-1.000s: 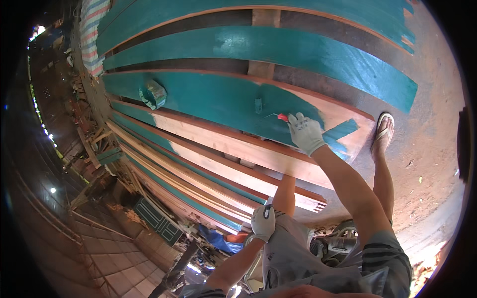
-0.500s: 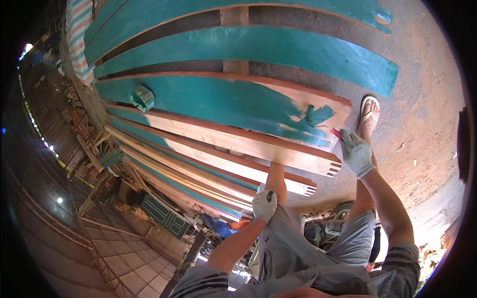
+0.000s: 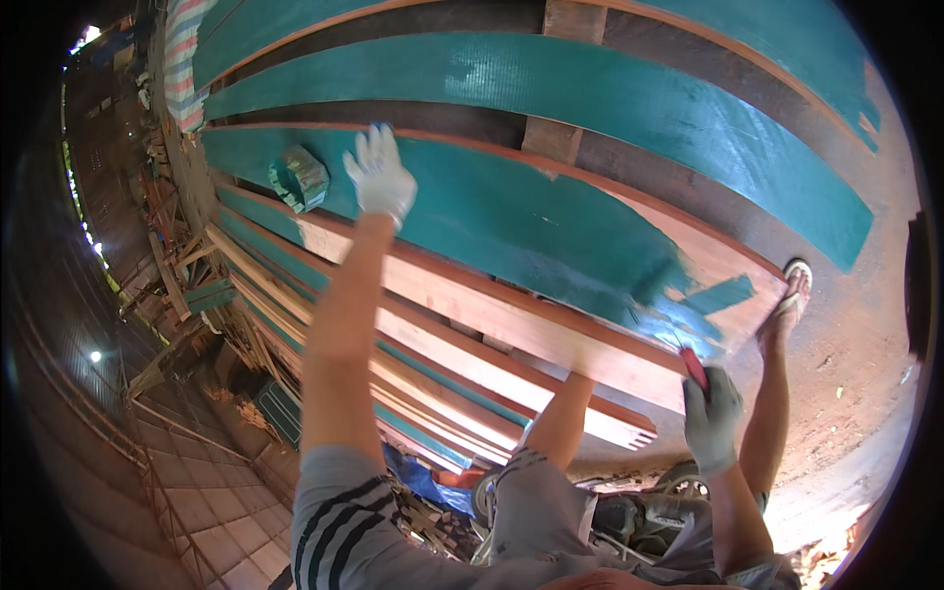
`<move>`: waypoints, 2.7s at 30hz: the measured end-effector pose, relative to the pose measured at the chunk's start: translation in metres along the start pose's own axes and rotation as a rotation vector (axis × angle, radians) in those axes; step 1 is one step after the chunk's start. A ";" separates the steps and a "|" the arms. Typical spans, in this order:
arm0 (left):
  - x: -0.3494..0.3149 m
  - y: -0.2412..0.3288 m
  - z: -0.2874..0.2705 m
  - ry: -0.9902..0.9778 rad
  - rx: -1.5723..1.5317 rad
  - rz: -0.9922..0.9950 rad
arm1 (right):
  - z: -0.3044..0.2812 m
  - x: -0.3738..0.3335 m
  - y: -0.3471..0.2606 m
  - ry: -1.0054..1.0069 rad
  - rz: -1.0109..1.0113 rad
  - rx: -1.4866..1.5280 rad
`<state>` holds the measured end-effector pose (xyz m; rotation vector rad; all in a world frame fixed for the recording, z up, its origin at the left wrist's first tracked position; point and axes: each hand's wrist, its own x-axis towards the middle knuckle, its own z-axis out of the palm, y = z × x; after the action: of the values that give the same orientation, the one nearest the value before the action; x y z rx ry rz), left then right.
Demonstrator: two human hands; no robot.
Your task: The person paints long wooden planks with green paint using a small roller. They repeatedly dip the roller into a paint can and apply paint along the length of each plank, moving between planks and occasionally stepping on them.
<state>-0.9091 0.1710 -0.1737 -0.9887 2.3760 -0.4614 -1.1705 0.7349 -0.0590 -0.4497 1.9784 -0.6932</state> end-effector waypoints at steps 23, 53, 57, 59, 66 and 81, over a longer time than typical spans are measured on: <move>-0.414 0.218 -0.189 -0.524 -1.029 0.288 | 0.017 0.072 -0.030 -0.020 -0.338 -0.205; -0.517 0.230 -0.174 -0.317 -1.053 -0.343 | 0.064 0.128 -0.028 0.118 -0.555 -0.642; -0.525 0.232 -0.167 -0.324 -1.088 -0.352 | 0.114 0.196 -0.094 0.078 -0.526 -0.671; -0.529 0.237 -0.164 -0.299 -1.106 -0.363 | 0.112 0.195 -0.094 0.034 -0.470 -0.699; -0.540 0.247 -0.164 -0.312 -1.125 -0.412 | 0.043 0.127 -0.033 -0.061 -0.232 -0.742; -0.516 0.211 -0.178 -0.243 -1.118 -0.374 | 0.058 0.096 0.069 -0.094 0.461 0.118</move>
<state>-0.8205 0.7091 0.0379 -1.8163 2.1337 0.9409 -1.1669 0.7166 -0.1891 0.0486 1.8474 -0.4808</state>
